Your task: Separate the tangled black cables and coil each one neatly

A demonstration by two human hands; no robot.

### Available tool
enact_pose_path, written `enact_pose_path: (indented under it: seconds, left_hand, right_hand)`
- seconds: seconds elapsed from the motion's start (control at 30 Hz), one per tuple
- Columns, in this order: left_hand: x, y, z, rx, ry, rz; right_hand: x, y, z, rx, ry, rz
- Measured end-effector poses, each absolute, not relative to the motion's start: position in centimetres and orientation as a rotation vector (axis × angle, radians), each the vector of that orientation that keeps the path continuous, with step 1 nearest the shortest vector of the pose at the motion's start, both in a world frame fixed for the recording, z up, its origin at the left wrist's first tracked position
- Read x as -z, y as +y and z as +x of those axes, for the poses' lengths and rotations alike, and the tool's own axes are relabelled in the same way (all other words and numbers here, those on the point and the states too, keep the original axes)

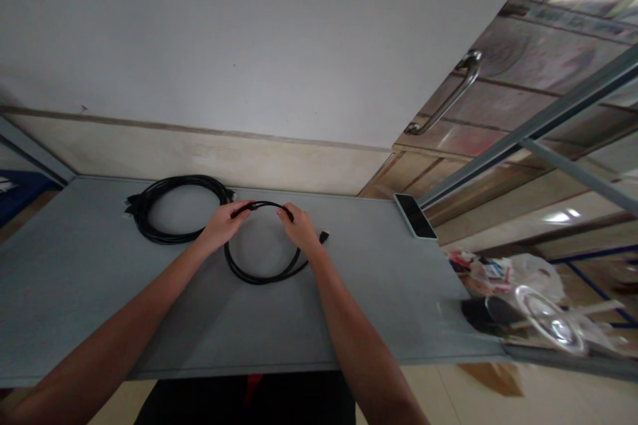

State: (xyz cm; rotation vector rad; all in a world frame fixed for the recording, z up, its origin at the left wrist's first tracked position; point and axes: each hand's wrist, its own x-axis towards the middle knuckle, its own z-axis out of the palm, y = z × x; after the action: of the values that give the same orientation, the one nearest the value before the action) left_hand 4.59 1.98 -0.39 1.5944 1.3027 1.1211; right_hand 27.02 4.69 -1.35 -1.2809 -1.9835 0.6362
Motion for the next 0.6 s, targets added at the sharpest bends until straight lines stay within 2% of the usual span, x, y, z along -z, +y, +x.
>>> enact_pose_path:
  seconds: [0.27, 0.6]
  left_hand:
    - [0.7, 1.2, 5.1, -0.768, 1.179, 2.103]
    - [0.2, 0.9, 5.3, -0.903, 1.233, 1.935]
  right_hand:
    - [1.2, 2.6, 24.8, -0.813, -2.230, -1.008]
    - [0.9, 2.4, 24.5, -0.780, -2.238, -1.023]
